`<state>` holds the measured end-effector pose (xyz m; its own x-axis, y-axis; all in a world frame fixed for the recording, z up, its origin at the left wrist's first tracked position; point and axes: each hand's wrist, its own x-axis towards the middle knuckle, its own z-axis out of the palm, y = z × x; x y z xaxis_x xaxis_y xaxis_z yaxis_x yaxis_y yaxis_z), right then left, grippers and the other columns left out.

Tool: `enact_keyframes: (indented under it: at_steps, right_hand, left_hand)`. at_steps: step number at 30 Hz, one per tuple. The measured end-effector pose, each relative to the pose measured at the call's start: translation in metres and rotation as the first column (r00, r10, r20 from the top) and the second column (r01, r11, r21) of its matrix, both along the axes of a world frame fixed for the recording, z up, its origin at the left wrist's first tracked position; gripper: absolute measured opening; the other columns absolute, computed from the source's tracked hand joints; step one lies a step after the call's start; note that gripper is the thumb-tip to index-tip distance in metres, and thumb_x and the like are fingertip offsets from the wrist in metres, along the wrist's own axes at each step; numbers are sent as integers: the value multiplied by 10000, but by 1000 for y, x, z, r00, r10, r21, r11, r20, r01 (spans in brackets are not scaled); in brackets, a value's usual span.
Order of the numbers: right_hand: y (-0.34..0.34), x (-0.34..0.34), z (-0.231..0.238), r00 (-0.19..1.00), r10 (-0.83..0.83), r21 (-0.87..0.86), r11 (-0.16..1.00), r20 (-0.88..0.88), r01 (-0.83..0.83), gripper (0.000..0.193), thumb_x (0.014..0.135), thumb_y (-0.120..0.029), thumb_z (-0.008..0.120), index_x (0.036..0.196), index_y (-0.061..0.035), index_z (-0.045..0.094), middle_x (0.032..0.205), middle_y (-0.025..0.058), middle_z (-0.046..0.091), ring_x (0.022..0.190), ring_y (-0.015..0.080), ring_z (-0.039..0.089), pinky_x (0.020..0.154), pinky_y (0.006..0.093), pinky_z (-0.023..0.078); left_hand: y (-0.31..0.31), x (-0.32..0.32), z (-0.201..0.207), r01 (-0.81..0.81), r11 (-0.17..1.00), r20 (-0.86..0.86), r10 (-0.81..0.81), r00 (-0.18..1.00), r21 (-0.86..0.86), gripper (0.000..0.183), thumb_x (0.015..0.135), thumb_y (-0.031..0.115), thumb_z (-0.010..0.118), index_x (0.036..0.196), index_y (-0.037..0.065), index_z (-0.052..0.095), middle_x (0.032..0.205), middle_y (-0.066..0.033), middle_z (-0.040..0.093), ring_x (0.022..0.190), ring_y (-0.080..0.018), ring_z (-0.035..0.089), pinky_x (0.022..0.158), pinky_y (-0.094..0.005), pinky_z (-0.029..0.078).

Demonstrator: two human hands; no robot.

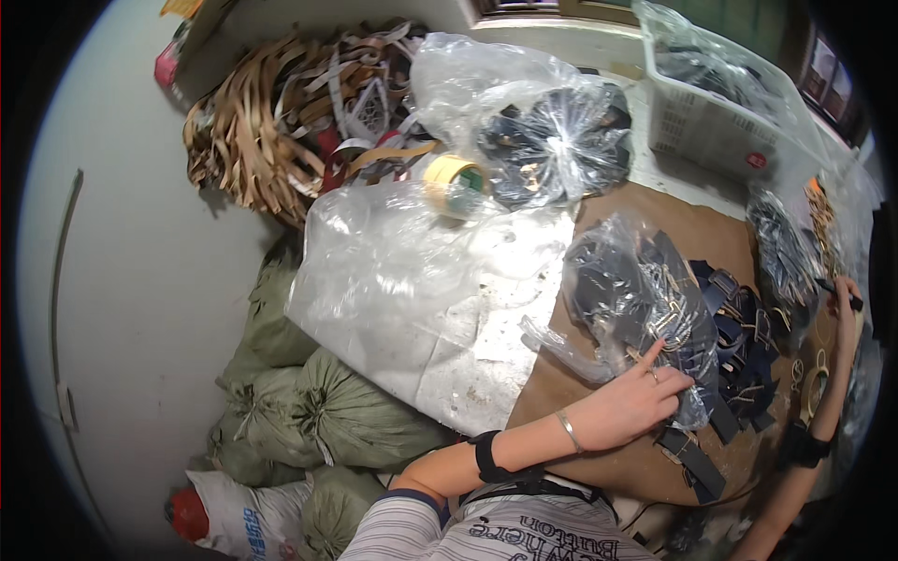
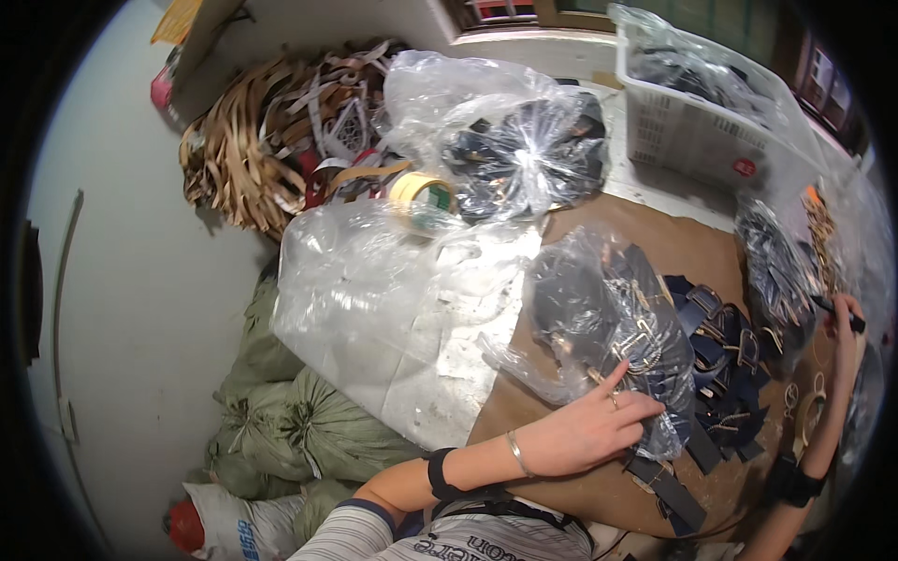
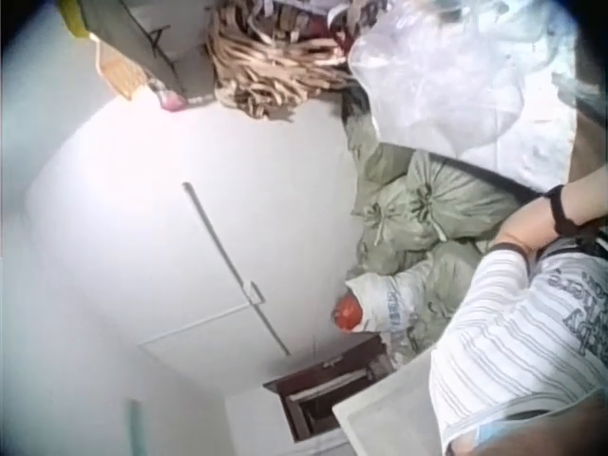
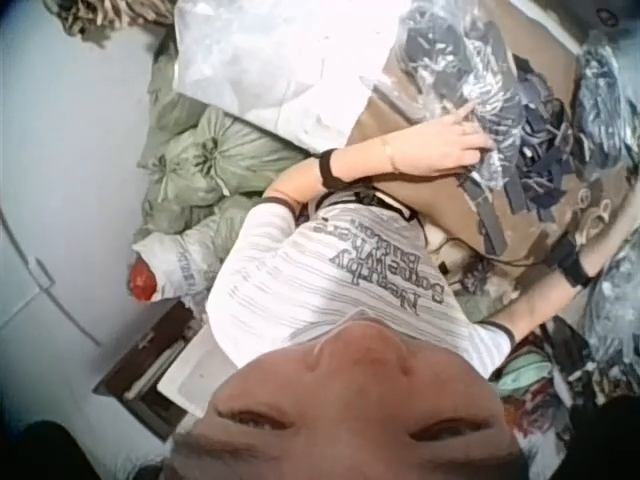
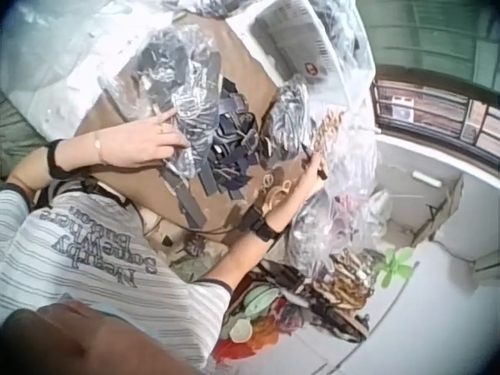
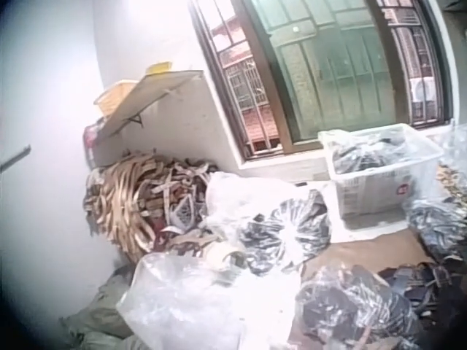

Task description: Taping buckles onto leather straps for shoe assembly.

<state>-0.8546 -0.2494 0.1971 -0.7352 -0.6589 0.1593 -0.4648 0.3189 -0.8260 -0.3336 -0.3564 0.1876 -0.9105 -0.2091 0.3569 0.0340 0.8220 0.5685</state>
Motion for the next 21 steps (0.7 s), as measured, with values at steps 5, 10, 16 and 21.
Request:
enact_keyframes:
  at_steps: [5,10,16,21]
  right_hand:
    - [9,23,-4,992,-45,-17,999,-122,44,233,1026,-343,621,1070,-122,682,825,-65,566,774,47,529,706,233,396]
    - [21,-11,-12,1000,26,-151,988,2,-25,232,1033,-326,617,1110,-113,668,889,-58,564,800,49,517,730,235,395]
    - [16,15,4,998,25,-206,978,-63,-38,225,1031,-332,615,1088,-126,684,856,-63,561,788,40,524,719,213,376]
    - [15,15,12,998,65,-121,991,4,-64,220,1027,-341,620,1079,-137,685,836,-68,558,769,30,512,698,209,368]
  left_hand:
    - [-41,76,50,-707,702,-196,684,702,-84,320,762,179,814,907,47,561,1569,-270,388,1419,-477,415,1210,-676,139]
    - [-70,182,33,-900,239,237,958,159,-363,324,831,97,738,1061,11,526,1486,-257,485,1237,-391,569,1182,-709,125]
    - [-25,201,-21,-943,252,121,965,231,-217,254,892,79,660,1079,-17,517,1506,-263,468,1202,-440,565,1008,-579,418]
    - [-15,207,-24,-952,166,208,972,113,-258,252,909,98,646,1097,-18,525,1540,-248,447,1192,-443,553,979,-526,448]
